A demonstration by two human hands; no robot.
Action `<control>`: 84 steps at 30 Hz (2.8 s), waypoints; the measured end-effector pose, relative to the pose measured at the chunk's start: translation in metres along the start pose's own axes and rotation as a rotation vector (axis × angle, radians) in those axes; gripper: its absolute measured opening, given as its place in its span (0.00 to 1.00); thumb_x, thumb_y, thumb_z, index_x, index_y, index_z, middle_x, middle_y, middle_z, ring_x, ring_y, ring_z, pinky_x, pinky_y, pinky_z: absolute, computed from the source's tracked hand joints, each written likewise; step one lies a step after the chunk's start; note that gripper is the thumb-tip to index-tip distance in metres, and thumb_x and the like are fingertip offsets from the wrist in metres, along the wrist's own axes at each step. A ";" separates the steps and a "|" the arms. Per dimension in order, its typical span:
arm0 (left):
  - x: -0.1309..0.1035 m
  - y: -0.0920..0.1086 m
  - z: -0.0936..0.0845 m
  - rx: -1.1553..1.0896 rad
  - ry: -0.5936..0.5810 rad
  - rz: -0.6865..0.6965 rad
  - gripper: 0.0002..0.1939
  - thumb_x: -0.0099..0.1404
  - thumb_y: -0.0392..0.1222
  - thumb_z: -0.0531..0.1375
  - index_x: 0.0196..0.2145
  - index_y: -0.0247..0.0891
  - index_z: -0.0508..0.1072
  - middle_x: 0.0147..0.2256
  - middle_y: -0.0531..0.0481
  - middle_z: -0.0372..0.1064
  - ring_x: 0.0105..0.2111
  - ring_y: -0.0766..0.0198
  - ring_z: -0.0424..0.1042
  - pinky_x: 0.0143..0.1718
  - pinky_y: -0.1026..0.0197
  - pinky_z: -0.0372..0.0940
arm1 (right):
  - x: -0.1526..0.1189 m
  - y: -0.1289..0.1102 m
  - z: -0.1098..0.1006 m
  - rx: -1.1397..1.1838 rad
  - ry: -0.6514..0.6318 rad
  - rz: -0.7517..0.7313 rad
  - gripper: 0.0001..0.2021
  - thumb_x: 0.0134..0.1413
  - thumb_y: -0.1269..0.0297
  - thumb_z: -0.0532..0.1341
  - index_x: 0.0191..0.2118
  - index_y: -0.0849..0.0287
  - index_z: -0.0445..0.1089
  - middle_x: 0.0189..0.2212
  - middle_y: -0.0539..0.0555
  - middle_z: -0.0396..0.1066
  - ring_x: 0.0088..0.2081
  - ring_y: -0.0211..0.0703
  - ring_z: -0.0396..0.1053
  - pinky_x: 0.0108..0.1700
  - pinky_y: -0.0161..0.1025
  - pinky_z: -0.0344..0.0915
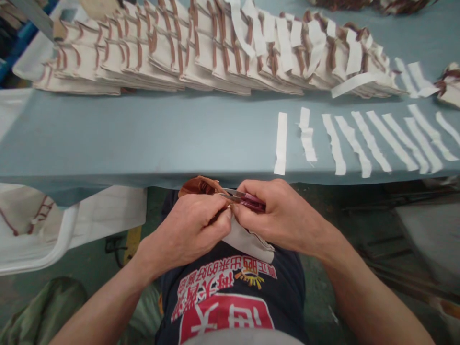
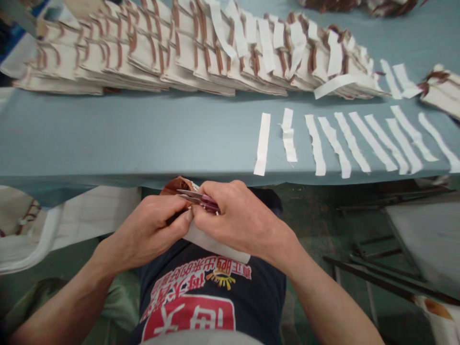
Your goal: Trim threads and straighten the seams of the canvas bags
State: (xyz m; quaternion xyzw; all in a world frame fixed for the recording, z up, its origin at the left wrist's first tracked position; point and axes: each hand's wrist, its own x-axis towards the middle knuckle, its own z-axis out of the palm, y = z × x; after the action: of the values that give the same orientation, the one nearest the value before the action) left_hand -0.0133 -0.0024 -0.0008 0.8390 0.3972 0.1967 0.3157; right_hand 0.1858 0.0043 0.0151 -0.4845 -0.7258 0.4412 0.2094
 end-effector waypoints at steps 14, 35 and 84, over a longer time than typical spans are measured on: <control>0.009 -0.003 -0.008 -0.266 -0.110 -0.089 0.15 0.69 0.37 0.48 0.23 0.40 0.61 0.21 0.57 0.55 0.23 0.67 0.55 0.25 0.62 0.52 | 0.010 0.014 -0.002 0.641 -0.259 0.261 0.17 0.56 0.54 0.68 0.25 0.59 0.66 0.18 0.44 0.64 0.21 0.32 0.58 0.23 0.31 0.52; 0.002 -0.007 -0.002 -0.308 -0.064 -0.120 0.18 0.74 0.38 0.47 0.26 0.39 0.62 0.24 0.57 0.59 0.24 0.68 0.59 0.28 0.62 0.55 | 0.011 0.015 0.001 0.583 -0.259 0.218 0.21 0.58 0.48 0.67 0.27 0.57 0.62 0.21 0.43 0.54 0.23 0.32 0.50 0.22 0.32 0.45; -0.019 -0.028 0.010 -0.978 -0.101 -0.340 0.18 0.73 0.53 0.61 0.35 0.34 0.75 0.28 0.53 0.67 0.26 0.69 0.61 0.26 0.68 0.56 | 0.022 0.026 0.006 0.276 -0.119 -0.189 0.09 0.63 0.63 0.61 0.32 0.57 0.63 0.23 0.42 0.57 0.24 0.32 0.53 0.25 0.32 0.52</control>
State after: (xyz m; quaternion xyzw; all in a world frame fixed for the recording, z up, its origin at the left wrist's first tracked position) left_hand -0.0347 -0.0074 -0.0288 0.5254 0.3739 0.2645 0.7170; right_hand 0.1850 0.0252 -0.0126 -0.3537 -0.7116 0.5431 0.2710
